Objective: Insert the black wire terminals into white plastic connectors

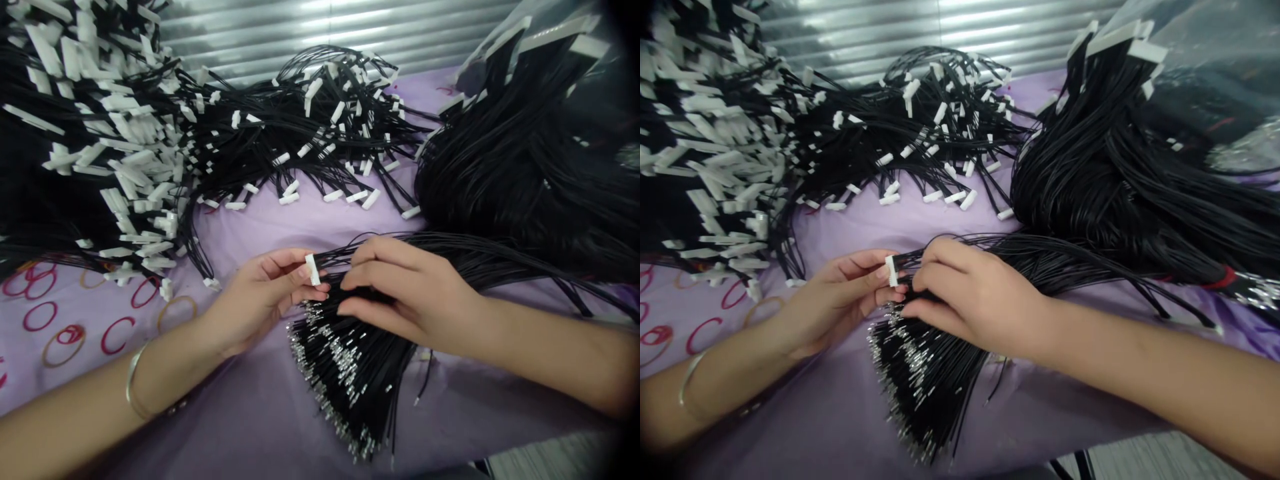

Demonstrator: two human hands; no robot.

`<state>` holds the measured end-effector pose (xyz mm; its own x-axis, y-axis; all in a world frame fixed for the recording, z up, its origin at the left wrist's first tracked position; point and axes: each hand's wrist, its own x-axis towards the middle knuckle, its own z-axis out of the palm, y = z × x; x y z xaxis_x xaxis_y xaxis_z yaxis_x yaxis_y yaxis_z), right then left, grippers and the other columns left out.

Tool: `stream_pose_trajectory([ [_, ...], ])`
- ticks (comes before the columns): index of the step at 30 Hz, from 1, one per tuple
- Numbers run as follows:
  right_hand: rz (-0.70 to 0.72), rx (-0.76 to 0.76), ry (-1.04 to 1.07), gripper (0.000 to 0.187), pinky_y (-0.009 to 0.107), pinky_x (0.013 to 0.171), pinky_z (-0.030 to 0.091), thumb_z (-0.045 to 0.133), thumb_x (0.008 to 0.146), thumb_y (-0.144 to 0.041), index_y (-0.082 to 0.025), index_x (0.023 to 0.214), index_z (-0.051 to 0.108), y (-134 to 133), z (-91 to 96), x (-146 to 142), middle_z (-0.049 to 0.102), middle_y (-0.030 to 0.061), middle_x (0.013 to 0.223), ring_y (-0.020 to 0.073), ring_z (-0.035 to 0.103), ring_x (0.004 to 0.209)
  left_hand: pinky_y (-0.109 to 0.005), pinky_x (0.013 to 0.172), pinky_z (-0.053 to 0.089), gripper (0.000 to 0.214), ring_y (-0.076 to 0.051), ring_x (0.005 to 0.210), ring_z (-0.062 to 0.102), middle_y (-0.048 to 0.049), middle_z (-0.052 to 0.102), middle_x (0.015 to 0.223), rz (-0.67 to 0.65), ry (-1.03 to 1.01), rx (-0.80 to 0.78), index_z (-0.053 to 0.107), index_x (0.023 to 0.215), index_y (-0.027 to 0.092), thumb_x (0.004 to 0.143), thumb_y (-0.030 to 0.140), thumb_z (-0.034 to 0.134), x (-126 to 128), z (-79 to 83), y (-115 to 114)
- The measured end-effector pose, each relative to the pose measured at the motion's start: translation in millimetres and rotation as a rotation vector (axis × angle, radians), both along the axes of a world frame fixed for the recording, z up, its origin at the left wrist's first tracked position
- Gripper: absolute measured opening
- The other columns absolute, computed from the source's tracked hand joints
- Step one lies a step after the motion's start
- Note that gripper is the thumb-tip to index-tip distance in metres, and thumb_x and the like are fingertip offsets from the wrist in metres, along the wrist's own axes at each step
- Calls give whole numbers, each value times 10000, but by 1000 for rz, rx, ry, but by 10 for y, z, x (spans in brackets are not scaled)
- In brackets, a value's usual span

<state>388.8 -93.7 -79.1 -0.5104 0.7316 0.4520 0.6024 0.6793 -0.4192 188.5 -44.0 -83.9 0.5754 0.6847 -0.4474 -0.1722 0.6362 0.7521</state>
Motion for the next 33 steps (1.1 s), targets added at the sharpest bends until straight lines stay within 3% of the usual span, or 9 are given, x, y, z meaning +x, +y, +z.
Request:
stream_pose_trajectory([
  [5, 54, 29, -186, 225, 349, 714, 500, 513, 921, -245, -114, 851, 682, 2, -57, -29, 599, 78, 843, 173, 530, 776, -192, 724, 558, 83, -96, 708, 682, -26, 718, 826, 16, -4, -11, 691, 873, 129, 791, 117, 681, -6, -10, 13],
  [11, 71, -47, -21, 197, 278, 704, 497, 504, 931, -213, -133, 890, 679, 7, -13, -17, 645, 66, 852, 135, 562, 774, -197, 738, 552, 66, -92, 708, 670, -34, 714, 827, 15, 2, -8, 693, 860, 123, 795, 129, 681, -7, -12, 11],
  [16, -52, -100, 138, 129, 186, 612, 474, 546, 893, -150, -143, 891, 675, 24, 93, -4, 645, 31, 770, 79, 569, 679, -199, 721, 562, 79, -97, 697, 677, -26, 716, 809, 0, -5, -3, 701, 848, 128, 770, 141, 710, -9, -19, 0],
  [20, -107, -110, 141, 117, 168, 531, 414, 590, 825, -94, -146, 754, 668, 47, 109, -11, 557, -18, 616, 51, 502, 562, -192, 698, 564, 98, -100, 693, 686, -33, 726, 834, -19, 7, 6, 711, 857, 126, 761, 138, 716, -5, -13, -3],
  [33, -112, -117, 91, 146, 184, 505, 372, 581, 794, -71, -162, 692, 635, 46, 70, 11, 546, -32, 609, 52, 484, 553, -196, 700, 559, 108, -95, 686, 683, -20, 739, 831, -42, 31, 19, 731, 871, 153, 767, 138, 702, 6, 16, -8],
])
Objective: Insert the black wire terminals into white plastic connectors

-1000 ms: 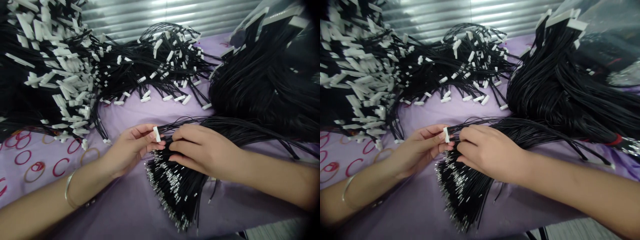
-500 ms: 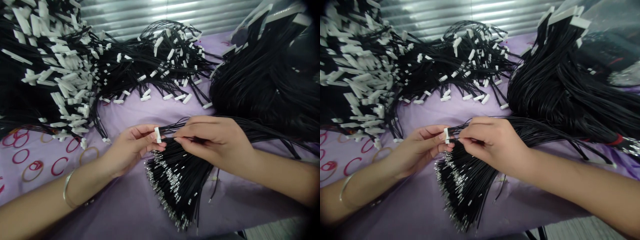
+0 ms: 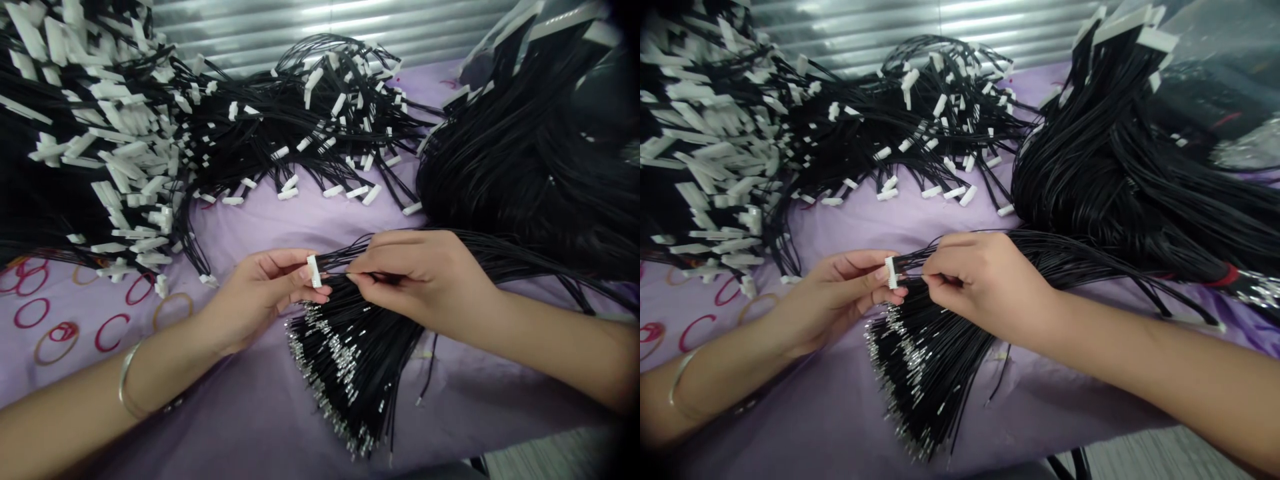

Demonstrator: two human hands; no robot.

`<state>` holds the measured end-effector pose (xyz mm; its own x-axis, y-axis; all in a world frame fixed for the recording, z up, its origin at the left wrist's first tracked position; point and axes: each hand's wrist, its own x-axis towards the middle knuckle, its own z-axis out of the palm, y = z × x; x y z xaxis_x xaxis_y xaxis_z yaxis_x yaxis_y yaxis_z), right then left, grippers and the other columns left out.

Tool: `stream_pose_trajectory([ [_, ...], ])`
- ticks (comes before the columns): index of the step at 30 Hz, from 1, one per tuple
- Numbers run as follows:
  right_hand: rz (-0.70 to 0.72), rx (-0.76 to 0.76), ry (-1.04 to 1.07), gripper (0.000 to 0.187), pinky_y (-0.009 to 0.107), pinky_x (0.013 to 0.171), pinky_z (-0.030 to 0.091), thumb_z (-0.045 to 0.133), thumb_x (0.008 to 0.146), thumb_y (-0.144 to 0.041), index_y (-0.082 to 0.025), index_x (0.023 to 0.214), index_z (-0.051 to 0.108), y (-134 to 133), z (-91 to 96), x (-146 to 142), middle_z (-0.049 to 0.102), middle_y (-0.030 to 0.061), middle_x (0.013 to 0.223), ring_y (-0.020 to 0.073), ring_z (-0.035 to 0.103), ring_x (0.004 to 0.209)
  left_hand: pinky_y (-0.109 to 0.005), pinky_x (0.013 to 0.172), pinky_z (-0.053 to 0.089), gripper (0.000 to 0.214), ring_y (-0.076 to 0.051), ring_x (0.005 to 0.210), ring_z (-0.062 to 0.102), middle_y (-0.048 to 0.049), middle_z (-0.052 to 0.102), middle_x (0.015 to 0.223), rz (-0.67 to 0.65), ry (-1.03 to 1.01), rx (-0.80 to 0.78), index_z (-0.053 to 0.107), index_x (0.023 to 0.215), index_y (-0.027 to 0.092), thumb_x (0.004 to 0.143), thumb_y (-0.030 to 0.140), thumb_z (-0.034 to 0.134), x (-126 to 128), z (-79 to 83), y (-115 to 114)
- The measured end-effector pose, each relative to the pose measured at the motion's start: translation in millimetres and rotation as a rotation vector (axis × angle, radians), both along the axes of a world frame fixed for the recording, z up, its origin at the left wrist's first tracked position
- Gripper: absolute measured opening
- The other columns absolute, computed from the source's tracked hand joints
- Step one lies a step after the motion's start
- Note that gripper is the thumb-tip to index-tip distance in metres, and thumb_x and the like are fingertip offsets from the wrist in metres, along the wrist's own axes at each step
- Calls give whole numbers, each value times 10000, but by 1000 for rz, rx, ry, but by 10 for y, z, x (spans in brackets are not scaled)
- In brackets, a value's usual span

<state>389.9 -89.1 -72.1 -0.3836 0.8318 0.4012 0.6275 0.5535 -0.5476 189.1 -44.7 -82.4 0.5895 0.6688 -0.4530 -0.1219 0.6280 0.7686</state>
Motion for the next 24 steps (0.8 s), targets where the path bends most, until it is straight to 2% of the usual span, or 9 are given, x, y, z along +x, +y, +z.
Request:
stream_pose_trajectory([
  [3, 12, 110, -77, 142, 196, 517, 383, 567, 835, -86, -146, 728, 639, -18, -32, 16, 562, -13, 635, 62, 491, 573, -188, 693, 560, 106, -98, 677, 690, -25, 736, 817, 9, 11, -9, 726, 866, 140, 762, 131, 706, -2, -2, 1],
  [6, 23, 256, -253, 181, 251, 532, 391, 521, 899, -134, -138, 764, 642, -41, -54, 42, 589, 23, 686, 101, 499, 606, -187, 671, 562, 99, -108, 660, 692, -13, 717, 750, 26, 9, -20, 720, 826, 132, 728, 126, 735, -1, 10, 3],
  [12, 110, 514, -446, 239, 289, 501, 364, 465, 917, -93, -159, 779, 649, -28, 29, 70, 589, 21, 662, 119, 470, 584, -190, 643, 566, 100, -114, 631, 686, -19, 706, 716, 31, 28, -29, 711, 808, 122, 714, 123, 746, 1, 39, 11],
  [16, 165, 524, -486, 291, 300, 480, 323, 459, 913, -78, -159, 671, 600, -3, 84, 85, 566, 13, 649, 114, 452, 576, -187, 650, 568, 108, -111, 636, 686, -28, 709, 726, 15, 47, -28, 709, 828, 112, 727, 128, 741, -6, 40, 11],
  [19, 202, 526, -487, 273, 299, 475, 291, 478, 910, -86, -152, 666, 579, 7, 95, 101, 532, -3, 627, 108, 429, 571, -178, 653, 568, 136, -105, 643, 684, -30, 716, 741, 5, 46, -24, 715, 855, 115, 726, 142, 748, -11, 40, 8],
  [24, 184, 554, -473, 230, 300, 471, 265, 509, 891, -77, -140, 677, 566, 1, 84, 101, 526, -10, 618, 114, 423, 572, -183, 642, 570, 165, -112, 637, 684, -28, 716, 739, -14, 14, -13, 725, 846, 120, 698, 170, 776, -10, 35, 9],
])
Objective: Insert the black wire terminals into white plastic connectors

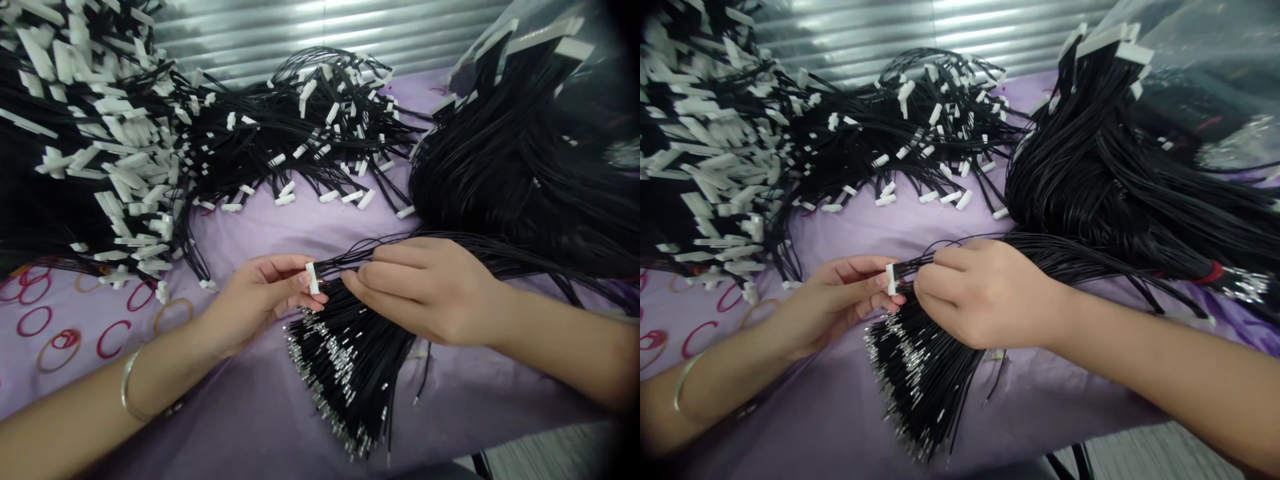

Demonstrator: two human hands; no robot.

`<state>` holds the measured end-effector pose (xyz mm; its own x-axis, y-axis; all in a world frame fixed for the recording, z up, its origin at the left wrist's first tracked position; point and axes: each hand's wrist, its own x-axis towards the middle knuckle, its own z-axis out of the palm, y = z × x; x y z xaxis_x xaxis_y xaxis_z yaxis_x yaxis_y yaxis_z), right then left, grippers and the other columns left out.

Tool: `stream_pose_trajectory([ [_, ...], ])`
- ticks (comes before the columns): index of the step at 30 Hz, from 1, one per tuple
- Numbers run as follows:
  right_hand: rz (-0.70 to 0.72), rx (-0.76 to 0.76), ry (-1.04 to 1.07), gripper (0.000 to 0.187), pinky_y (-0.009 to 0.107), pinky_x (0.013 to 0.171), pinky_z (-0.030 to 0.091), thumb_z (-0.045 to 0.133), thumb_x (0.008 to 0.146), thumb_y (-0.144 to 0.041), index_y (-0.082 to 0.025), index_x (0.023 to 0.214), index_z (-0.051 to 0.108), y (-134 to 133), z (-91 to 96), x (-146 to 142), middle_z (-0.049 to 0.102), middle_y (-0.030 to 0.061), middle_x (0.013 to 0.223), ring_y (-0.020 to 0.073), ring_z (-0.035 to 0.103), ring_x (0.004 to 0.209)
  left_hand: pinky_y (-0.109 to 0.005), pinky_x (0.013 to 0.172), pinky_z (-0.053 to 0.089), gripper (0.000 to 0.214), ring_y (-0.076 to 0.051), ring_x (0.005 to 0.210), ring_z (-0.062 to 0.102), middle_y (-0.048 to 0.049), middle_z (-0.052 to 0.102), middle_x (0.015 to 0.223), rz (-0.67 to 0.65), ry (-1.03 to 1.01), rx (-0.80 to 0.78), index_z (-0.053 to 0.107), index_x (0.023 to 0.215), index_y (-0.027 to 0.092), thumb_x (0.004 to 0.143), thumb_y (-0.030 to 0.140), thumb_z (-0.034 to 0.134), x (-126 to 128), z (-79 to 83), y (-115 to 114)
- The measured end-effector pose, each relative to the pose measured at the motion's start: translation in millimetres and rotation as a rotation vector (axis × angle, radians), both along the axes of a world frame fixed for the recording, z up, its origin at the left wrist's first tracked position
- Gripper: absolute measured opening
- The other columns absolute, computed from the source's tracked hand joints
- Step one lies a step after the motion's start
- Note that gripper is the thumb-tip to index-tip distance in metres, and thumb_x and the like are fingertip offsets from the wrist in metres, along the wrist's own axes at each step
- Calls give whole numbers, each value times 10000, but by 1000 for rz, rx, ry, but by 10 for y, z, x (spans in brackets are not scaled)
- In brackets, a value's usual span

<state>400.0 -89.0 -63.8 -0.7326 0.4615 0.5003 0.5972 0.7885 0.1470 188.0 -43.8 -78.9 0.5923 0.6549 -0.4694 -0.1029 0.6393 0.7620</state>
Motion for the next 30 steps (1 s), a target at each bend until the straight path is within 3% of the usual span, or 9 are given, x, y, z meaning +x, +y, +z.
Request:
stream_pose_trajectory([
  [6, -21, 33, 88, 216, 299, 510, 324, 498, 899, -90, -157, 705, 564, -20, -78, -48, 608, 4, 722, 116, 467, 620, -167, 616, 561, 138, -101, 606, 676, -24, 710, 695, -1, 8, -23, 719, 822, 122, 693, 116, 766, 5, 11, 5],
  [11, 9, 80, 88, 224, 287, 482, 330, 543, 876, -102, -167, 663, 564, 28, -153, -75, 589, -14, 665, 104, 453, 584, -173, 590, 566, 114, -110, 599, 678, -31, 711, 700, 3, 25, -37, 712, 810, 108, 703, 96, 751, 11, 16, 17],
  [14, 5, 91, 78, 208, 282, 499, 381, 526, 886, -99, -159, 699, 593, 29, -109, -77, 605, -2, 680, 110, 482, 602, -159, 588, 561, 110, -107, 611, 676, -30, 704, 702, 7, 12, -45, 706, 815, 102, 711, 96, 745, 3, 3, 23],
  [17, -1, 78, 188, 191, 317, 592, 463, 474, 914, -107, -140, 822, 638, -40, -27, -100, 663, 55, 847, 149, 548, 718, -141, 604, 552, 67, -88, 617, 663, -17, 683, 689, 72, -65, -44, 691, 811, 103, 747, 100, 711, -8, -20, 29],
  [20, 67, -11, 221, 226, 326, 750, 520, 434, 929, -109, -136, 871, 651, -109, -33, -153, 663, 74, 944, 188, 585, 893, -135, 621, 541, 65, -75, 628, 651, -6, 668, 696, 159, -110, -68, 671, 837, 117, 790, 75, 653, -10, -44, 38],
  [22, 21, -97, 130, 209, 338, 799, 534, 455, 917, -100, -98, 892, 662, -119, -105, -194, 660, 100, 945, 213, 587, 936, -141, 655, 542, 78, -75, 661, 654, -10, 673, 730, 182, -123, -74, 666, 865, 117, 813, 74, 628, -5, -61, 45],
  [26, -135, -300, 59, 168, 379, 788, 539, 517, 889, -107, -68, 886, 680, -90, -234, -250, 643, 119, 918, 211, 576, 863, -138, 671, 540, 48, -73, 682, 656, -12, 679, 757, 187, -148, -48, 679, 843, 111, 796, 106, 669, 6, -91, 54],
  [30, -125, -569, 126, 162, 375, 816, 513, 543, 894, -165, -108, 862, 690, -66, -200, -204, 648, 79, 903, 185, 564, 841, -136, 648, 534, 64, -72, 658, 649, -10, 675, 724, 178, -122, -41, 680, 841, 113, 778, 115, 692, 15, -94, 52],
])
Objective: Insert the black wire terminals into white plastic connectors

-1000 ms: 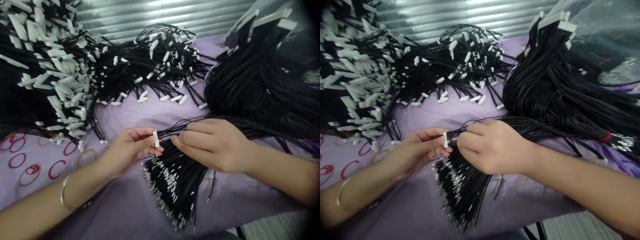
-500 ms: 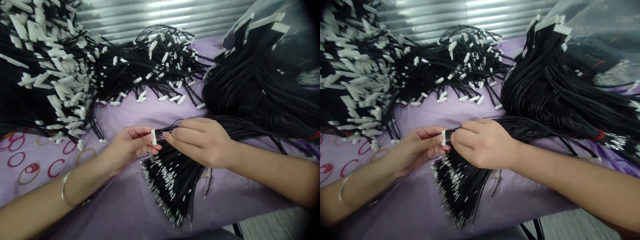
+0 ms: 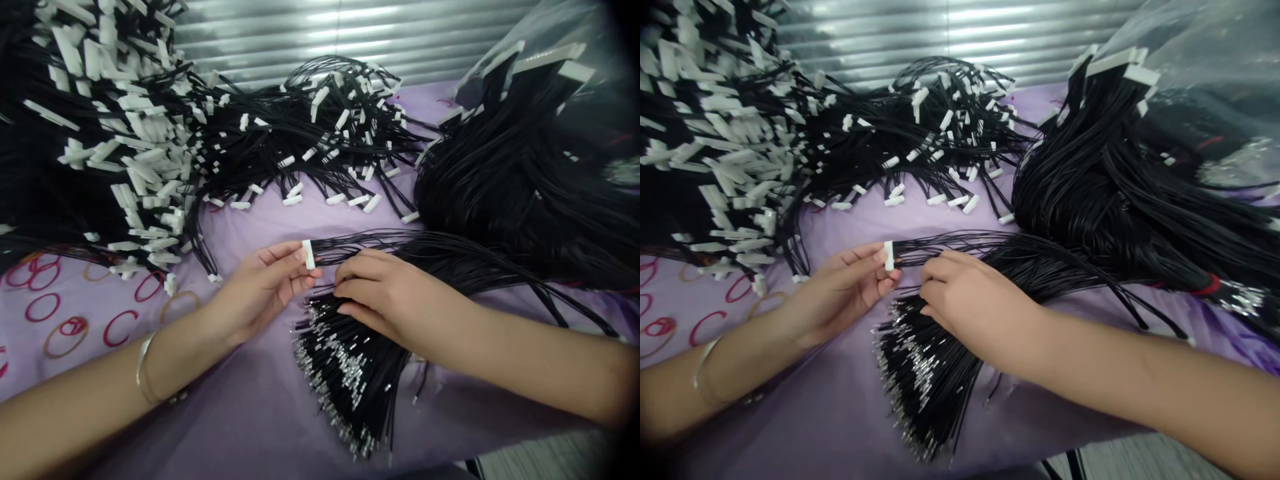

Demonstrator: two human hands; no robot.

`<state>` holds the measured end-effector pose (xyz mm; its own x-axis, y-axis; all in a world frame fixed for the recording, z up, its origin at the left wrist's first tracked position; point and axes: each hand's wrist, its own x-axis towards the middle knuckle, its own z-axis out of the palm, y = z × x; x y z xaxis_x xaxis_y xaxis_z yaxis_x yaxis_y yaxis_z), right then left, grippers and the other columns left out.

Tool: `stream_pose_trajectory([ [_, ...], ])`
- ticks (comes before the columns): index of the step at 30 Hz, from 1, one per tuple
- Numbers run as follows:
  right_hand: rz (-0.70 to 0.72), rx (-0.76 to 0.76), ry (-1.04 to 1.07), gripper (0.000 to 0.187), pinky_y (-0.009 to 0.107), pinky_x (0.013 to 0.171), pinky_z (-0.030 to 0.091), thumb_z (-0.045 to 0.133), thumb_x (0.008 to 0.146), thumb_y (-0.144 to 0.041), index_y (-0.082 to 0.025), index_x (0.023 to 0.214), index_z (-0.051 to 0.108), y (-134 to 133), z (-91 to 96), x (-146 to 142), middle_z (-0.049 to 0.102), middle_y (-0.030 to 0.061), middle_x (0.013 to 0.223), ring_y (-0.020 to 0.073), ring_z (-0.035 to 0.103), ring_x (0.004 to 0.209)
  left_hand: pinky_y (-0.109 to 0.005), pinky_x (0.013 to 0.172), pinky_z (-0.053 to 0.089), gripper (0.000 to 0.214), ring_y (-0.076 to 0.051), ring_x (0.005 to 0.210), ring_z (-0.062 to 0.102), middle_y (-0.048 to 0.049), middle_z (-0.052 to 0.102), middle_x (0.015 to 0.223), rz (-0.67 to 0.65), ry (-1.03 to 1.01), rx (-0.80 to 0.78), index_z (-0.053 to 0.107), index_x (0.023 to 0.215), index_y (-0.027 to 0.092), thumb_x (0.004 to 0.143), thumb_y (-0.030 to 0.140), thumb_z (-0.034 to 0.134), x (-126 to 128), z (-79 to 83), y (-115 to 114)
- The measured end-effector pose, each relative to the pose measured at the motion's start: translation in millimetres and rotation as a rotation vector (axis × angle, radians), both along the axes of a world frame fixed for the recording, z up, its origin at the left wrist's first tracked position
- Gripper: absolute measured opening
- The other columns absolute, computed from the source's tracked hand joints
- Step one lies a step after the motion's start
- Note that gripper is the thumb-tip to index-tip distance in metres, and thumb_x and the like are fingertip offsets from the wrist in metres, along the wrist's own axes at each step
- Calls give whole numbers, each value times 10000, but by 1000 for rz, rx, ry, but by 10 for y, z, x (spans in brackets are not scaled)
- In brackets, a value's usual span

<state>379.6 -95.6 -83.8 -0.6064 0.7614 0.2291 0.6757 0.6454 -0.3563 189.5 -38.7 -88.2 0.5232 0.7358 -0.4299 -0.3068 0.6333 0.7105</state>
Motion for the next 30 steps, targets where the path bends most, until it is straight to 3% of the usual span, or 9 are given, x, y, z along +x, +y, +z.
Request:
stream_pose_trajectory([
  [7, 131, -288, 282, 149, 229, 883, 481, 563, 906, -211, -165, 881, 702, 81, 138, 205, 672, 45, 1094, 113, 603, 1016, -154, 689, 545, 37, -78, 676, 657, -6, 673, 714, -43, 15, 51, 691, 804, 113, 782, 142, 697, 1, 14, -12],
  [13, -16, -417, 454, 159, 166, 640, 479, 568, 903, -234, -156, 876, 704, 132, 239, 192, 691, -9, 779, 59, 614, 690, -180, 721, 533, 64, -87, 706, 652, -20, 681, 754, -79, 66, 87, 700, 820, 119, 794, 177, 692, -1, 7, -27],
  [19, -105, -368, 526, 83, 167, 642, 494, 639, 823, -143, -153, 838, 720, 106, 261, 141, 676, 8, 798, 62, 620, 706, -201, 729, 526, 76, -100, 724, 649, -35, 694, 789, -94, 87, 106, 702, 837, 125, 777, 172, 707, -15, 5, -39],
  [25, -93, -358, 625, 111, 173, 700, 512, 633, 852, -190, -172, 892, 734, 111, 252, 141, 716, 9, 836, 68, 652, 764, -177, 705, 539, 61, -85, 694, 650, -29, 697, 771, -86, 67, 84, 713, 825, 116, 776, 152, 709, -10, 19, -26],
  [30, -121, -150, 465, 152, 173, 636, 479, 571, 880, -153, -166, 888, 722, 72, 253, 137, 642, 16, 813, 61, 578, 715, -162, 682, 542, 43, -79, 681, 652, -13, 700, 748, -104, 56, 89, 721, 792, 127, 751, 136, 731, 6, 51, -39],
])
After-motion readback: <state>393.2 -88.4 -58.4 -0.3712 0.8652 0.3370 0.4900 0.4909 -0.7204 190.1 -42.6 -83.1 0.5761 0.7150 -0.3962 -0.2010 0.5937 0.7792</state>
